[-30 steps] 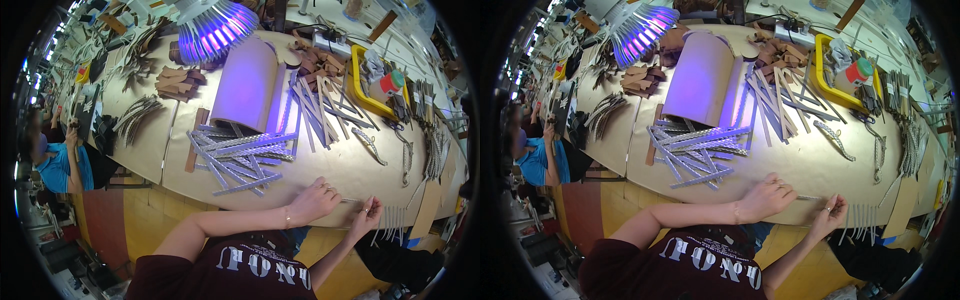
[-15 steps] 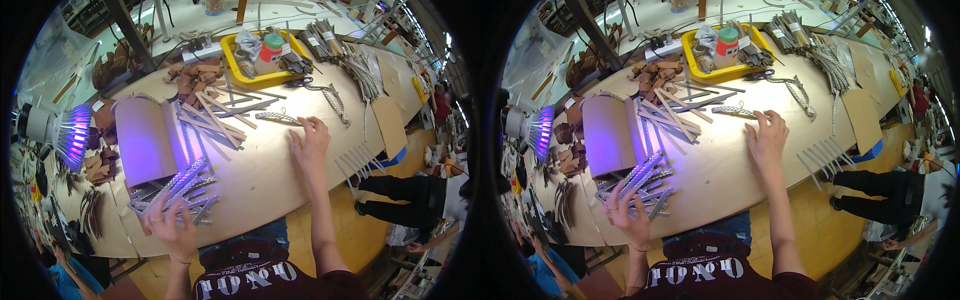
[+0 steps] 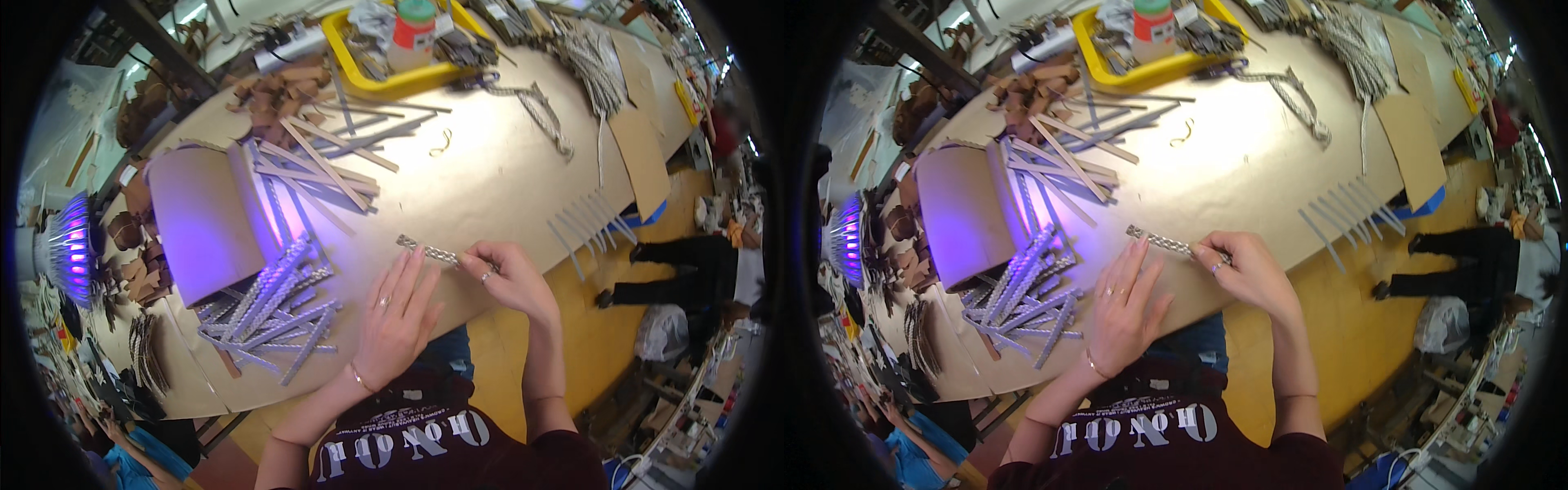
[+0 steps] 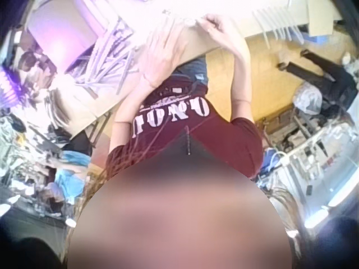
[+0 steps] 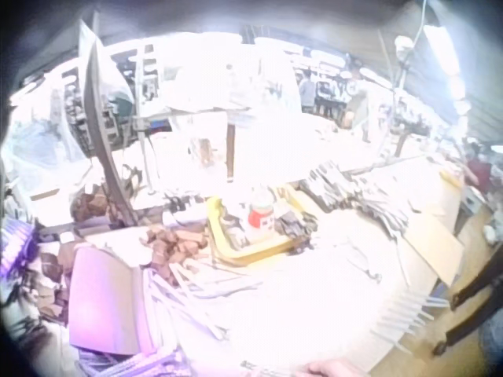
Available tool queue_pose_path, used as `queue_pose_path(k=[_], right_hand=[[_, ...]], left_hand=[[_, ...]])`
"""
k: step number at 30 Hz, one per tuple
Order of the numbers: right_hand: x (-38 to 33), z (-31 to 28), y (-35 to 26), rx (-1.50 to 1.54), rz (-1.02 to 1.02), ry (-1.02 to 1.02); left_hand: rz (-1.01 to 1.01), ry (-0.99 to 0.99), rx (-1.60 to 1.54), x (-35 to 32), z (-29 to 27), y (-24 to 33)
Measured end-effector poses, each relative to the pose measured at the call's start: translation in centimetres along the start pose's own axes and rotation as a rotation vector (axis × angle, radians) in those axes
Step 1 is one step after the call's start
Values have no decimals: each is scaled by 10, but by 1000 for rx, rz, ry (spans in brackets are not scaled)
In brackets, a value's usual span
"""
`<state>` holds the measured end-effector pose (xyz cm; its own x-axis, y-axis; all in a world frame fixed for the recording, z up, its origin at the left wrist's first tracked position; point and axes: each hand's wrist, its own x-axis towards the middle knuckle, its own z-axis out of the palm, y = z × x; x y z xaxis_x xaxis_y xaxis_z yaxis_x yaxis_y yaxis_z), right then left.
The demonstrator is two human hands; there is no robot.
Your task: The person repeatedly wraps a thin strip around short braided cords on a worktable, then places the finished pieces into a pile. The hands handle each cord one at a time, aligning and wrapping the strip before stacking the completed items.
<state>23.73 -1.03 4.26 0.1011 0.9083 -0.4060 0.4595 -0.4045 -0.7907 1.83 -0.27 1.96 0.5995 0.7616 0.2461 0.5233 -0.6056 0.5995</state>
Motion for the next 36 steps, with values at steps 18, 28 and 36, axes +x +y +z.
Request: queue_pose_path(k=[18, 28, 36], right_hand=[[-91, -78, 78, -513, 321, 676], [-47, -65, 121, -281, 225, 840], [-59, -35, 21, -443, 13, 679]], left_hand=[[-119, -393, 238, -3, 43, -3], [-25, -161, 242, -18, 42, -2], [-97, -116, -528, -18, 30, 20]])
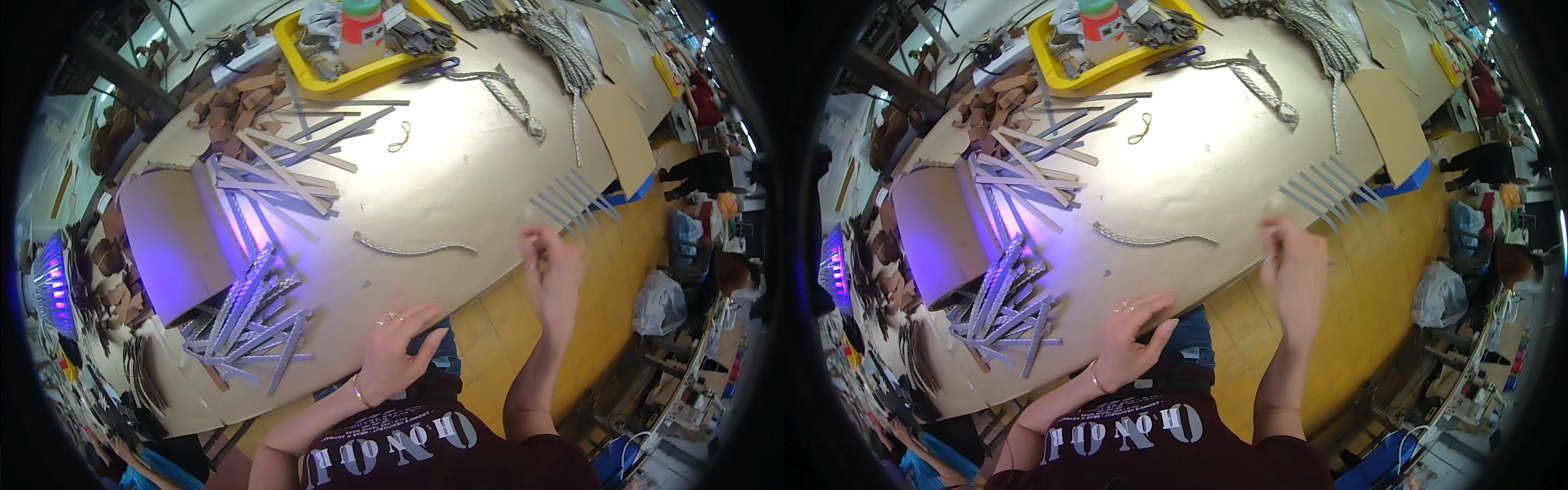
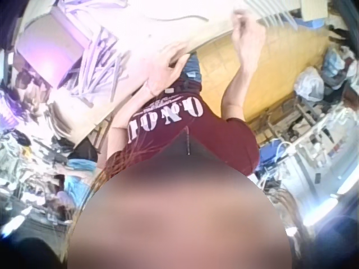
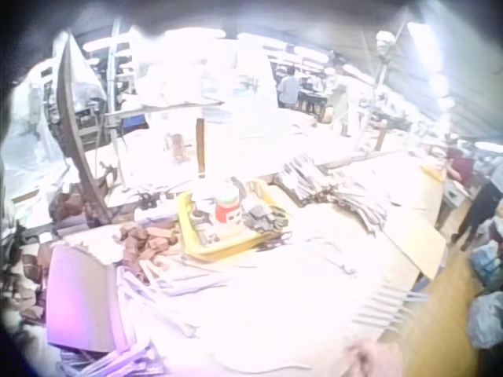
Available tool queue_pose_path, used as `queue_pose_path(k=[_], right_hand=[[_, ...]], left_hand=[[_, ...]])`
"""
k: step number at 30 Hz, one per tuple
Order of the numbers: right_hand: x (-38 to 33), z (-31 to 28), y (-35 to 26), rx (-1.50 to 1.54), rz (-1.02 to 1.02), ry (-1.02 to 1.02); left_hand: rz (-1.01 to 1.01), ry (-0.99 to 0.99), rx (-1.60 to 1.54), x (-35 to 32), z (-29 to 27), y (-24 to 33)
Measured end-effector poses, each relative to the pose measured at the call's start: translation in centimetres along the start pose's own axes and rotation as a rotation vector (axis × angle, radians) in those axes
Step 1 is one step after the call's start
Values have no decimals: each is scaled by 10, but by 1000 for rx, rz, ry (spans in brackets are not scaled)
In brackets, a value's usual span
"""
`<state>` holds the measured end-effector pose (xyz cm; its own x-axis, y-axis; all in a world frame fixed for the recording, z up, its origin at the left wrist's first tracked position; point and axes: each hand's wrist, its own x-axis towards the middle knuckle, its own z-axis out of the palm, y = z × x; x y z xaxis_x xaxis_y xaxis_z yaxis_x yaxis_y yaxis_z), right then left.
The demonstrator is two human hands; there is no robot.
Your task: The person repeatedly wraps a thin strip around short braided cords on a worktable, then places the finished pieces into a pile. The hands handle each cord one at a time, aligning and wrapping the strip before stacking the completed items.
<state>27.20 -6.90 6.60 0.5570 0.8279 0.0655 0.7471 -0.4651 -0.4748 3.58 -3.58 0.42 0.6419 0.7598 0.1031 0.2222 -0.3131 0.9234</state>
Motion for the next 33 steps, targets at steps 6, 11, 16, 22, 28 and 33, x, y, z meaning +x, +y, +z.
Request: queue_pose_path(k=[6, 11, 16, 22, 28, 33], right_hand=[[-29, -18, -49, 449, -208, -324], [-26, -6, -56, 399, -178, -444], [-19, 2, -71, -216, -398, -146], [-23, 13, -79, 197, -268, -403], [-16, 30, -84, 306, -89, -321], [-6, 65, -100, 289, -130, -468]], left_hand=[[-518, 99, -1035, 11, -29, 10], [-489, 72, -897, 19, -50, 2], [-531, 94, -781, 20, -47, 5], [-234, 121, -284, 28, -39, 4], [-87, 109, 758, 34, -47, -28], [-134, 63, 808, 10, -34, -29]])
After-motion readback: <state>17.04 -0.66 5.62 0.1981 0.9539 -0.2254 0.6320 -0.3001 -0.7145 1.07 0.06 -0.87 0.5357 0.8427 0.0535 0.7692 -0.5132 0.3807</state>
